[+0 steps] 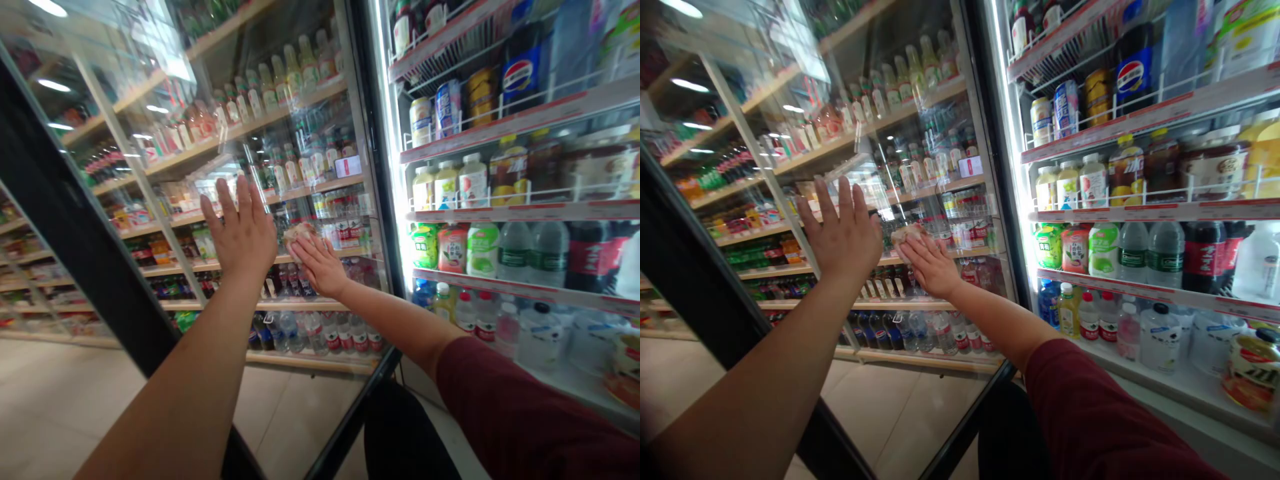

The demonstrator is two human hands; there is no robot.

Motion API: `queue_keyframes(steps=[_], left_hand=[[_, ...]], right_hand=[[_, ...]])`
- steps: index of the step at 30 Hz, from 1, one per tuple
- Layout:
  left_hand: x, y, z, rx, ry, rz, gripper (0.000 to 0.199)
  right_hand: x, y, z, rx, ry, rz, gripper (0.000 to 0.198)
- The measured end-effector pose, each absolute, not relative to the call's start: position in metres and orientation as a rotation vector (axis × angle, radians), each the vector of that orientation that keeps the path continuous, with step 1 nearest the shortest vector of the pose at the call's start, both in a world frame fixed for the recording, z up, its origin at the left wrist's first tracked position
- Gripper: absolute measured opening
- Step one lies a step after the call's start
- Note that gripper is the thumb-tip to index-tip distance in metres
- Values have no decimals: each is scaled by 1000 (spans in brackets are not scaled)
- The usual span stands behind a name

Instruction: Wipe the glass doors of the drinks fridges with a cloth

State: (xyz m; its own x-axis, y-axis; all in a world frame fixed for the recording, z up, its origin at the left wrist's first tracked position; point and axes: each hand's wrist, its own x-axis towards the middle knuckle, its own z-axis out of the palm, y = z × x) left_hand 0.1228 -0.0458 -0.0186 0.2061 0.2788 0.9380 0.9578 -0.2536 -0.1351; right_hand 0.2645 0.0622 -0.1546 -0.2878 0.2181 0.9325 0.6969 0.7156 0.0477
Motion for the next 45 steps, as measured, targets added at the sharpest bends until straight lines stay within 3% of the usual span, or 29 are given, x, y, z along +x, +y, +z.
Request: queue_keyframes(steps=[4,8,14,19,23,25,29,34,40,45], left_hand=[[123,-47,-18,-1686,-1169,-1065,73],[124,-48,-19,-1677,-1176,-1054,72],[123,-47,-19,-1678,-1203,-1040,74],[123,-47,-18,-1666,-1213,-1018,72],[122,-48,-19,-1673,-1183,-1013,71],[122,-48,-19,-1667,-1163,-1025,69],[122,-47,-20,-1659,-1153,-1034,69],[122,-45,-20,-1642,-1138,-1028,68],[120,-44,-21,-1663,-1126,-1057,69],[124,-46,-19,-1647,-1140,-1020,66]], right_hand=[[263,61,-147,-910,-1642,-395,59],[266,62,-134,-829,-1743,-480,58],[270,71,-82,-1065,-1523,-310,63],[272,74,-39,-823,-1691,-494,58],[276,78,-27,-1023,-1470,-217,60],[277,79,-31,-1100,-1442,-193,61],[279,76,-55,-931,-1691,-446,59],[280,73,-84,-1077,-1554,-302,62],[272,63,-123,-677,-1883,-591,56],[269,68,-145,-951,-1572,-323,60]])
